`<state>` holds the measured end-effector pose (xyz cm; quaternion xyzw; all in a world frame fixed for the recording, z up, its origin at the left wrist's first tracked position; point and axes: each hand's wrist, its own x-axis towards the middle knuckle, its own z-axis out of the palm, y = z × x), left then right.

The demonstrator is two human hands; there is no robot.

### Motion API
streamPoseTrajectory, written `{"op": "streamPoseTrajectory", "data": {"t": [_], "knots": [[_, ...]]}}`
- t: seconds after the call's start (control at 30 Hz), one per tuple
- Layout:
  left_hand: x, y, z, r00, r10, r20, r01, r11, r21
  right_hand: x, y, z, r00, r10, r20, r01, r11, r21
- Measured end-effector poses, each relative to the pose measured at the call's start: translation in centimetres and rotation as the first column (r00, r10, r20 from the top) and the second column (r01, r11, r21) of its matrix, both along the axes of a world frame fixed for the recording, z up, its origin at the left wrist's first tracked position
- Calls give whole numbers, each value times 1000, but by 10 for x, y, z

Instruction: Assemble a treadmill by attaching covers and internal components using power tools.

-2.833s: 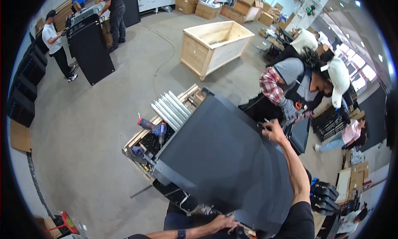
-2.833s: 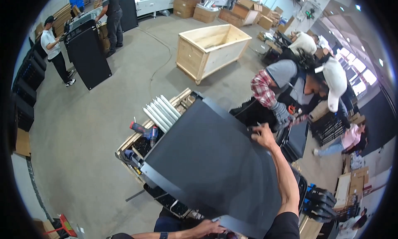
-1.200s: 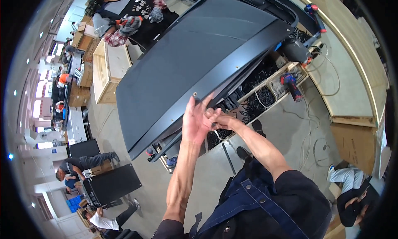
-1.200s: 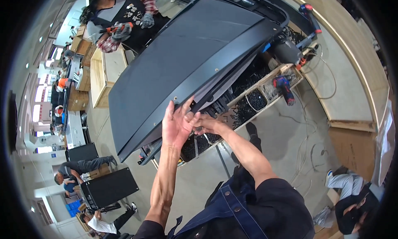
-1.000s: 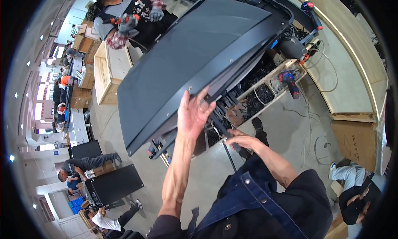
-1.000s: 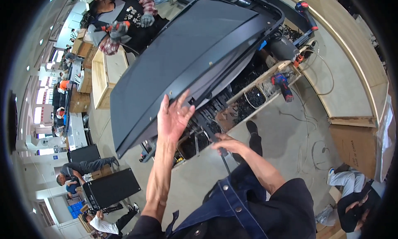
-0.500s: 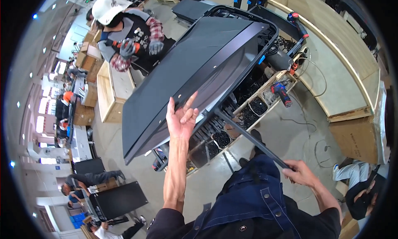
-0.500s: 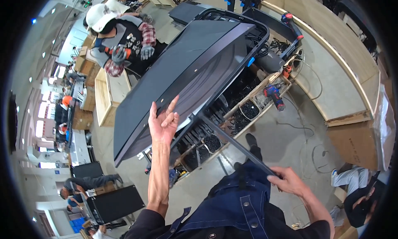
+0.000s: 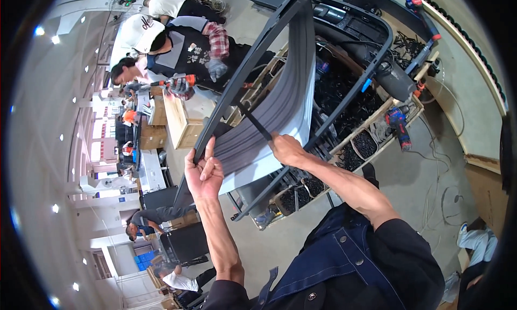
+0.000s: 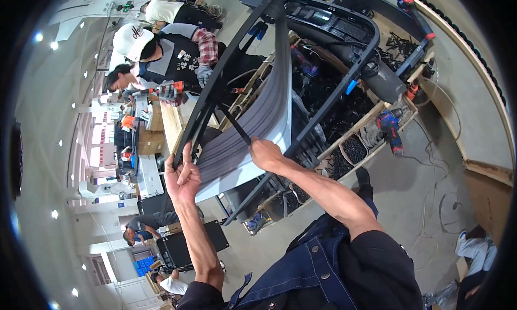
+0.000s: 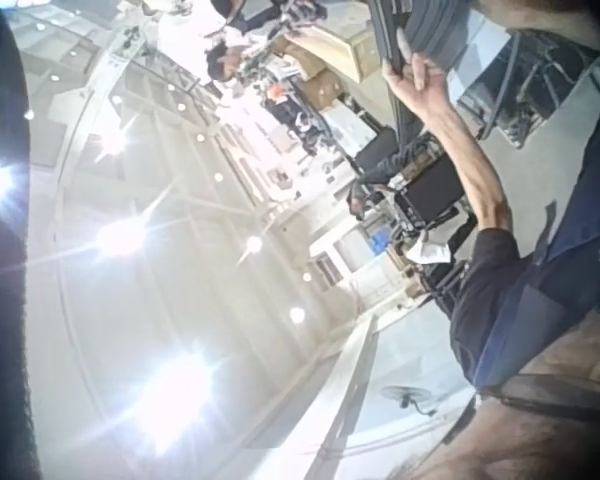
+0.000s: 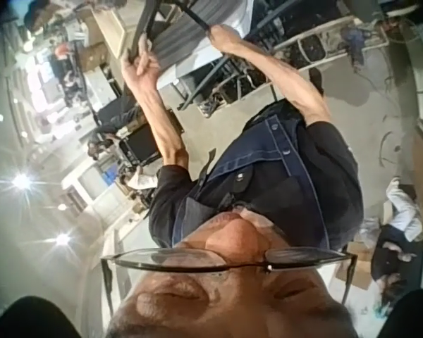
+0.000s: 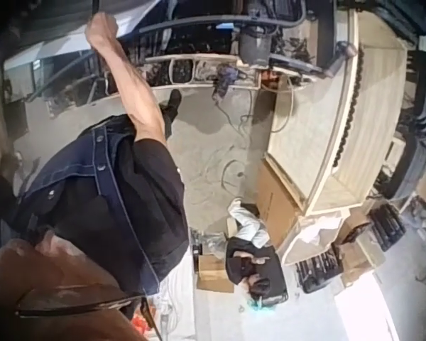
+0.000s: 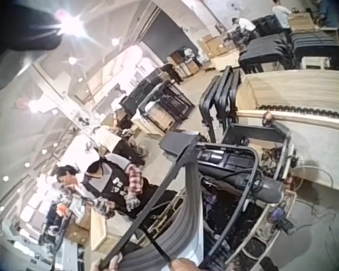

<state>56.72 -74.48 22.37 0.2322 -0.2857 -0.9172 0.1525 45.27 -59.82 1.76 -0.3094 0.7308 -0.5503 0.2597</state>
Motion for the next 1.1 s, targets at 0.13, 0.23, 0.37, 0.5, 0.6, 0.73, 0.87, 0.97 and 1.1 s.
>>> {"op": "streamPoseTrajectory", "data": {"t": [0.13,0.23,0.37,0.5,0.6,0.73,0.87,0.97,1.1], "knots": [[-2,5,4,1000,-2,21,1,999,44,-5,-30,-13,999,4,46,-4,1000,0],[-3,7,3,999,16,35,-18,998,54,-8,-42,-24,995,8,101,-9,1000,13],[-9,13,5,1000,4,17,-5,999,44,-7,-51,-35,996,2,92,-4,1000,21],[-8,14,-2,999,7,41,-8,1000,29,-5,-50,-50,997,19,69,-21,999,27],[-5,19,-8,999,13,46,-14,1000,22,-5,-66,-64,999,-40,-17,39,999,-32],[9,24,-13,997,18,76,-21,999,44,9,-69,-52,904,87,418,-6,982,-190],[10,41,-32,983,-9,186,2,999,39,12,-80,-76,847,165,506,-78,979,-188],[20,48,-47,979,-40,202,29,998,58,20,-88,-85,910,171,377,-116,980,-163],[29,47,-67,974,-94,205,75,992,96,20,-68,-96,917,191,352,-142,977,-158]]}}
